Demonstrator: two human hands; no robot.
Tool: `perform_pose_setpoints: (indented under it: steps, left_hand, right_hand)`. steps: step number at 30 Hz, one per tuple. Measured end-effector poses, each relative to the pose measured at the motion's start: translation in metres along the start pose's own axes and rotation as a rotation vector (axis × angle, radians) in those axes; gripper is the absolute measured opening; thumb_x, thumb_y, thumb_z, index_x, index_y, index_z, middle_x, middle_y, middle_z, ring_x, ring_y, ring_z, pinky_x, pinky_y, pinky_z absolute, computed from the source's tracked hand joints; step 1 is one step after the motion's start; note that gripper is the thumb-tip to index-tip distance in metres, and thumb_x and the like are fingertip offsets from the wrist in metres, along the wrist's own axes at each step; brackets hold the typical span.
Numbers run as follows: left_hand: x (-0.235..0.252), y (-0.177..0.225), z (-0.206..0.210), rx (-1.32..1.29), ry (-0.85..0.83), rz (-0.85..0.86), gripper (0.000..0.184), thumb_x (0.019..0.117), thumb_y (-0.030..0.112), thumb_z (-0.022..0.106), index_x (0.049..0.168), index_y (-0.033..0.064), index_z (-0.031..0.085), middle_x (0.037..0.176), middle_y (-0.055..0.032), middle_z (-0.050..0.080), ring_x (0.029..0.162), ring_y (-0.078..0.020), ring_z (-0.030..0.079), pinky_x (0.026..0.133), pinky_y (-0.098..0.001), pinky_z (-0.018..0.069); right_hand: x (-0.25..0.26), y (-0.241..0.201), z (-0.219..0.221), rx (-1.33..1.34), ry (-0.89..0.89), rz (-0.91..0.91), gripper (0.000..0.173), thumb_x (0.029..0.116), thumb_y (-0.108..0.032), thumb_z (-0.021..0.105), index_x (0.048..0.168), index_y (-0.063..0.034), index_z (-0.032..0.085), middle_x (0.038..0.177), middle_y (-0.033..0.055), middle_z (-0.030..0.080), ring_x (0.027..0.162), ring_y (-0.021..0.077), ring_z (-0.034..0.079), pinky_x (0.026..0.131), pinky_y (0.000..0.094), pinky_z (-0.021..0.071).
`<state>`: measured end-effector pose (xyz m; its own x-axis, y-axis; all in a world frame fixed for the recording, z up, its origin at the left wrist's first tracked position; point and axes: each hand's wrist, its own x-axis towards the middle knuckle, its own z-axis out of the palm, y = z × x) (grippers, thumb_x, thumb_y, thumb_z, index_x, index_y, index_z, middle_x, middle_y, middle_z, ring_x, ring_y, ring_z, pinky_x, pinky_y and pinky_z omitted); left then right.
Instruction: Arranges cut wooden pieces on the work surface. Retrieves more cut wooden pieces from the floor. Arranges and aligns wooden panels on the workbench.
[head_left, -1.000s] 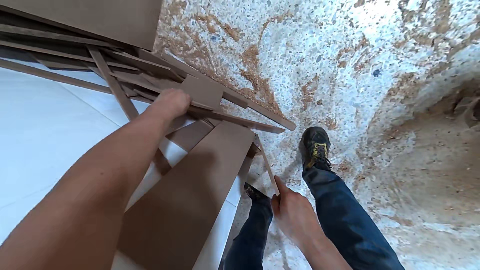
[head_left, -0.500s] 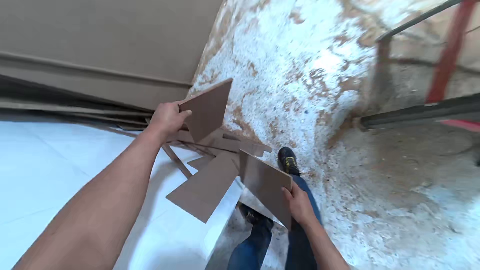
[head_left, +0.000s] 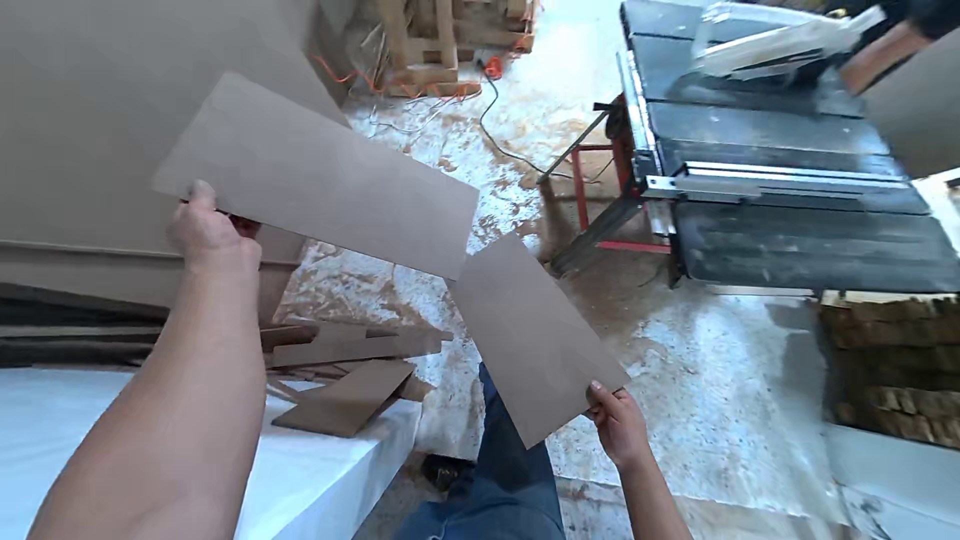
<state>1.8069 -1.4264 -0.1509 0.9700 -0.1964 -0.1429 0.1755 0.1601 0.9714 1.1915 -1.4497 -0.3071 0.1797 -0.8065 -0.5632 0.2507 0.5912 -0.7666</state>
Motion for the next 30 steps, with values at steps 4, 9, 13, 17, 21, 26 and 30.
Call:
perform_pose_setpoints:
  steps: [4, 9, 13, 17, 21, 26, 30]
  left_hand:
    - [-0.045, -0.012, 0.021, -0.028, -0.020, -0.132, 0.049, 0.1047, 0.040, 0.057, 0.142, 0.0093, 0.051, 0.128, -0.0113, 0.067, 0.114, -0.0248, 0.069, 0.094, -0.0482, 0.0597]
    - [-0.085, -0.044, 0.029, 0.245, -0.110, -0.163, 0.049, 0.1037, 0.044, 0.058, 0.133, 0.0055, 0.060, 0.129, -0.0125, 0.066, 0.118, -0.0229, 0.065, 0.100, -0.0487, 0.0549]
    - [-0.085, -0.053, 0.028, 0.196, -0.123, -0.213, 0.047, 0.1030, 0.042, 0.060, 0.133, 0.0066, 0.061, 0.128, -0.0119, 0.068, 0.116, -0.0232, 0.067, 0.098, -0.0483, 0.0568]
    - [-0.071, -0.032, 0.025, 0.409, -0.156, -0.065, 0.048, 0.1038, 0.044, 0.058, 0.128, 0.0026, 0.062, 0.122, -0.0153, 0.068, 0.110, -0.0246, 0.068, 0.094, -0.0485, 0.0574]
    - [-0.063, -0.001, 0.036, 0.870, -0.357, 0.187, 0.040, 0.1035, 0.038, 0.058, 0.118, 0.0020, 0.066, 0.107, -0.0144, 0.071, 0.098, -0.0240, 0.071, 0.091, -0.0516, 0.0585]
    - [-0.079, -0.026, 0.025, 1.292, -0.434, 0.113, 0.034, 0.0884, 0.025, 0.070, 0.115, 0.0032, 0.068, 0.101, -0.0215, 0.071, 0.094, -0.0399, 0.070, 0.083, -0.0679, 0.0543]
    - [-0.066, -0.087, -0.013, 1.447, -0.459, -0.151, 0.040, 0.0882, 0.021, 0.072, 0.124, 0.0046, 0.067, 0.106, -0.0222, 0.072, 0.095, -0.0397, 0.073, 0.087, -0.0662, 0.0564]
  right_hand:
    - [-0.028, -0.013, -0.003, 0.171, -0.124, -0.063, 0.020, 0.0951, -0.011, 0.063, 0.109, 0.0032, 0.059, 0.085, 0.0188, 0.072, 0.073, 0.0258, 0.074, 0.069, 0.0444, 0.0641]
    - [-0.056, -0.024, 0.004, 0.297, -0.233, -0.132, 0.027, 0.0887, -0.017, 0.076, 0.109, -0.0018, 0.066, 0.091, 0.0171, 0.075, 0.080, 0.0235, 0.076, 0.075, 0.0441, 0.0647]
    - [-0.057, -0.025, 0.011, 0.129, -0.090, -0.100, 0.022, 0.0925, -0.013, 0.067, 0.107, 0.0018, 0.062, 0.085, 0.0161, 0.073, 0.075, 0.0227, 0.074, 0.070, 0.0421, 0.0643]
    - [-0.048, -0.009, 0.043, -0.264, 0.060, -0.088, 0.015, 0.0997, -0.007, 0.059, 0.110, 0.0043, 0.061, 0.083, 0.0145, 0.072, 0.071, 0.0227, 0.073, 0.065, 0.0414, 0.0639]
    - [-0.030, 0.022, 0.063, -0.527, 0.147, -0.052, 0.015, 0.0997, -0.011, 0.064, 0.105, 0.0023, 0.066, 0.084, 0.0155, 0.073, 0.072, 0.0270, 0.074, 0.067, 0.0484, 0.0644]
    - [-0.006, 0.047, 0.061, -0.629, 0.149, 0.063, 0.018, 0.1001, -0.018, 0.064, 0.102, -0.0003, 0.068, 0.081, 0.0153, 0.073, 0.070, 0.0287, 0.073, 0.066, 0.0522, 0.0632]
    - [0.003, 0.066, 0.078, -0.834, 0.075, 0.065, 0.017, 0.0986, -0.022, 0.065, 0.098, -0.0052, 0.070, 0.078, 0.0099, 0.072, 0.069, 0.0250, 0.071, 0.065, 0.0523, 0.0592]
